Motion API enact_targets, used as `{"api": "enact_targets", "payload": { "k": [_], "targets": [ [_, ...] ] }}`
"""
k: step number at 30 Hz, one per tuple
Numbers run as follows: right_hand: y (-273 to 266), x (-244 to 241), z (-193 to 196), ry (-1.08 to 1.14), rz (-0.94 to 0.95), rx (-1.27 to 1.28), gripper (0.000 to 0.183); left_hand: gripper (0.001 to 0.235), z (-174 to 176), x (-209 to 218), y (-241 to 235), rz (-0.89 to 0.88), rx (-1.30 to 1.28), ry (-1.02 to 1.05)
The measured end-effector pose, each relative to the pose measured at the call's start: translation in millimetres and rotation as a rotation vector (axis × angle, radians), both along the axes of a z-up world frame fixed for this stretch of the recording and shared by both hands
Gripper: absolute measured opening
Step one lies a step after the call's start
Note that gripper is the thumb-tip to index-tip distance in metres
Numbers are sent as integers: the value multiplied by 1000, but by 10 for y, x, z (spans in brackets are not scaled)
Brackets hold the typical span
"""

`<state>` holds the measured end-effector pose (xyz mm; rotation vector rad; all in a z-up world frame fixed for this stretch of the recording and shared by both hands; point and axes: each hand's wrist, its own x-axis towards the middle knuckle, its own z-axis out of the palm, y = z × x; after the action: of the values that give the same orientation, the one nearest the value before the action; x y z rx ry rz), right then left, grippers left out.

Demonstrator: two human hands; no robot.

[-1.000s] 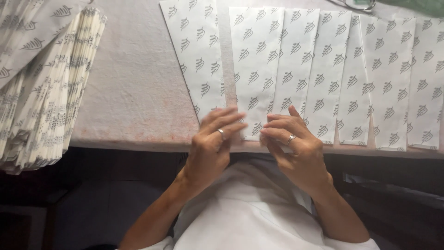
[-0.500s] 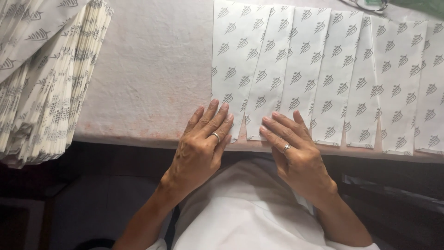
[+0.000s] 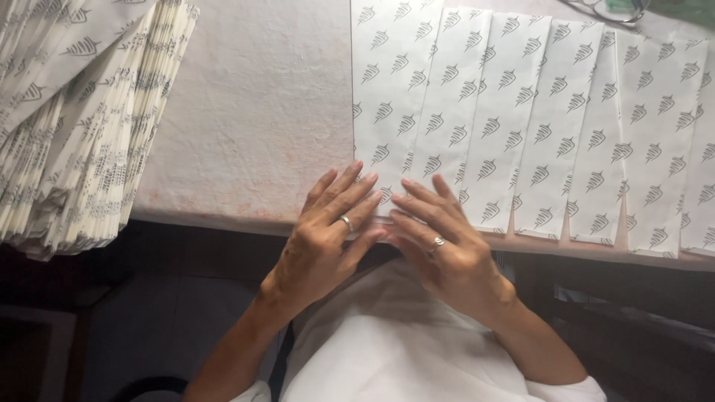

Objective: The person applies glue to the edges of printed paper sheets and folds them to form sleeves, working through a stack on a table.

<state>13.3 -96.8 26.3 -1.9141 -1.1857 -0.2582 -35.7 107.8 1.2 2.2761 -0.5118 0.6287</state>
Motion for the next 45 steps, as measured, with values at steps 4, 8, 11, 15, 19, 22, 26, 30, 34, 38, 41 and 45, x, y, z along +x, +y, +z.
{"api": "enact_targets", "payload": {
  "k": [4,8,11,15,19,22,26,30,34,38,41,45],
  "targets": [
    [99,12,-106,-51,-25,5,24,28,37,-21,86,-73,-74,26],
    [119,7,-129,-92,-95,6,20,22,15,-8,102,-29,-56,22],
    [120,8,-130,-114,-148,-7,17,18,14,-1,93,16,-31,36],
    [161,20,-110,-114,-159,6,11,10,50,12,63,49,-63,50],
    [207,34,-66,-88,-191,14,11,7,22,31,-50,136,-121,82],
    [196,49,-66,-10,-209,51,9,8,18,40,-96,211,-185,132],
    [173,73,6,162,-188,7,12,16,47,57,-58,190,-271,245],
    [157,80,9,202,-202,-37,13,20,-6,68,-50,167,-299,255],
    [165,77,-3,194,-210,-31,14,24,55,63,-128,245,-185,168],
    [163,64,-29,172,-219,-37,16,30,75,105,-17,254,-156,57],
    [143,70,-63,152,-201,-22,16,33,306,113,475,372,-69,-87],
    [135,50,-121,108,-144,69,13,45,781,3,1381,842,328,-218]
  ]
}}
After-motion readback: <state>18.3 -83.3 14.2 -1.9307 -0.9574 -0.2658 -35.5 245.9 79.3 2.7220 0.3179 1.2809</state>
